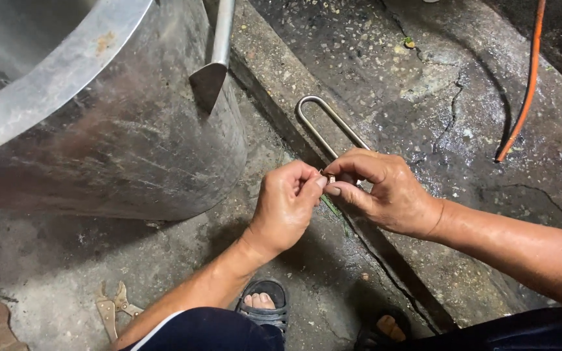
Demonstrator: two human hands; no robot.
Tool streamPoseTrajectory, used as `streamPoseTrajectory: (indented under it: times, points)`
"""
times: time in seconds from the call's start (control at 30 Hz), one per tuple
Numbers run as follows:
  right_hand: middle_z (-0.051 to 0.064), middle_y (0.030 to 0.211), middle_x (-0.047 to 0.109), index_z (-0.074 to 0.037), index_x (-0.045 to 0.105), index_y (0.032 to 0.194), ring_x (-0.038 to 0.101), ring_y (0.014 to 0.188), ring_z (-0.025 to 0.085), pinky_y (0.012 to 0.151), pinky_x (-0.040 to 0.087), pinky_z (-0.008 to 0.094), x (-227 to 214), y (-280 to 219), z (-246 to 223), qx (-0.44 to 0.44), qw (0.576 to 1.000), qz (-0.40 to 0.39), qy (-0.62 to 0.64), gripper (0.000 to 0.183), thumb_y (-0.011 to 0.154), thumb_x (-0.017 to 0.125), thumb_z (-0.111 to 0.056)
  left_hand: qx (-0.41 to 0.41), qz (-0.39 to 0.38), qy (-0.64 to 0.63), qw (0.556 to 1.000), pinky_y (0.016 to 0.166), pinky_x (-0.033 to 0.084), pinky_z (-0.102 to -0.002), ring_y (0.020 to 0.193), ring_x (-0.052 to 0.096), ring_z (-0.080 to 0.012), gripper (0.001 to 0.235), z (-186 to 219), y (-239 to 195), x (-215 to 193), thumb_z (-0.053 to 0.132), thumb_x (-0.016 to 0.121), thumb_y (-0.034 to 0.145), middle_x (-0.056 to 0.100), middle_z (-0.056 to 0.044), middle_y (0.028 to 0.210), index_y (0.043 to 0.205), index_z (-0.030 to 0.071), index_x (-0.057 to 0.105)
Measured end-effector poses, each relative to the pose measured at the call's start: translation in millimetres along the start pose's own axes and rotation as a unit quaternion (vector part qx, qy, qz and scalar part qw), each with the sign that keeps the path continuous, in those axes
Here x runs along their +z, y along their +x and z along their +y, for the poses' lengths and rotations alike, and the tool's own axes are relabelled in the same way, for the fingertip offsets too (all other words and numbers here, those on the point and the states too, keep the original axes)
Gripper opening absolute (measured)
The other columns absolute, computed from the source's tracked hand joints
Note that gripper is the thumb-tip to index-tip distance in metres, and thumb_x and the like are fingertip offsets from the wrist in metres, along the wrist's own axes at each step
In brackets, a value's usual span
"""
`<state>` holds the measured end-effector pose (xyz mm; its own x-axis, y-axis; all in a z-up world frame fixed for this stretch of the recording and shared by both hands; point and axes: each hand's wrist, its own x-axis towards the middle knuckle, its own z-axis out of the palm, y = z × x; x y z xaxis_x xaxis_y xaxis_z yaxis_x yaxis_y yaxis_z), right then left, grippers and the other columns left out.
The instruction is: Washing a U-shaped heating element and then assembling nuts and washers onto its threaded terminals.
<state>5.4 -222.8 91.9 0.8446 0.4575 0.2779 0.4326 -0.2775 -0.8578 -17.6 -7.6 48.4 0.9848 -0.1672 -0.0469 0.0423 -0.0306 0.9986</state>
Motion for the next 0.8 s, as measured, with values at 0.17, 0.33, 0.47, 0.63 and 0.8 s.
streamPoseTrajectory:
  times: [0.17,0.33,0.47,0.63,0.8]
  points:
    - [0.014,0.085,0.081,-0.001,0.084,0.111,0.077,0.074,0.022,0.069,0.066,0.038,0.1,-4.4,-1.1,0.018,1.000,-0.002,0.023,0.019,0.098,0.091,-0.014,-0.096,-0.013,-0.149,0.984,0.036,0.051,-0.025,0.045,0.056,-0.0110,0.017,6.6,-12.2,3.5,0.007,0.068,0.112,0.062,-0.013,0.069,0.101,-0.005,0.070]
    - [0.014,0.090,0.085,-0.001,0.085,0.107,0.081,0.078,0.023,0.074,0.068,0.037,-2.3,-7.3,-4.2,0.025,0.999,-0.006,0.036,0.020,0.092,0.096,-0.009,-0.122,-0.029,-0.261,0.957,0.038,0.053,-0.024,0.050,0.054,-0.0064,0.017,19.7,-15.5,-0.9,0.009,0.063,0.116,0.055,-0.006,0.074,0.104,-0.002,0.065]
    - [0.016,0.095,0.087,0.000,0.085,0.109,0.079,0.084,0.019,0.079,0.068,0.037,-3.0,-8.0,-9.9,0.055,0.995,0.002,0.079,0.023,0.090,0.097,-0.007,-0.077,-0.038,-0.212,0.974,0.039,0.056,-0.027,0.051,0.053,-0.0085,0.026,10.5,-14.5,-18.6,0.018,0.060,0.119,0.049,-0.003,0.071,0.100,0.001,0.063]
    - [0.015,0.098,0.088,0.001,0.086,0.109,0.077,0.087,0.016,0.081,0.068,0.035,-3.8,-11.8,-13.2,0.090,0.989,0.014,0.120,0.026,0.087,0.098,-0.005,-0.131,0.031,0.174,0.976,0.058,0.047,-0.047,0.064,0.057,-0.0243,0.029,-47.5,-15.8,-29.1,0.023,0.073,0.106,0.066,-0.018,0.065,0.087,0.002,0.078]
    - [0.017,0.099,0.087,0.004,0.085,0.107,0.080,0.086,0.019,0.081,0.070,0.036,-5.1,-10.8,-12.9,0.077,0.990,0.009,0.121,0.025,0.087,0.098,-0.003,-0.083,-0.015,-0.016,0.996,0.076,0.067,-0.036,0.085,0.075,-0.0199,0.013,14.7,-27.2,-21.2,0.004,0.073,0.103,0.078,-0.015,0.093,0.111,-0.001,0.083]
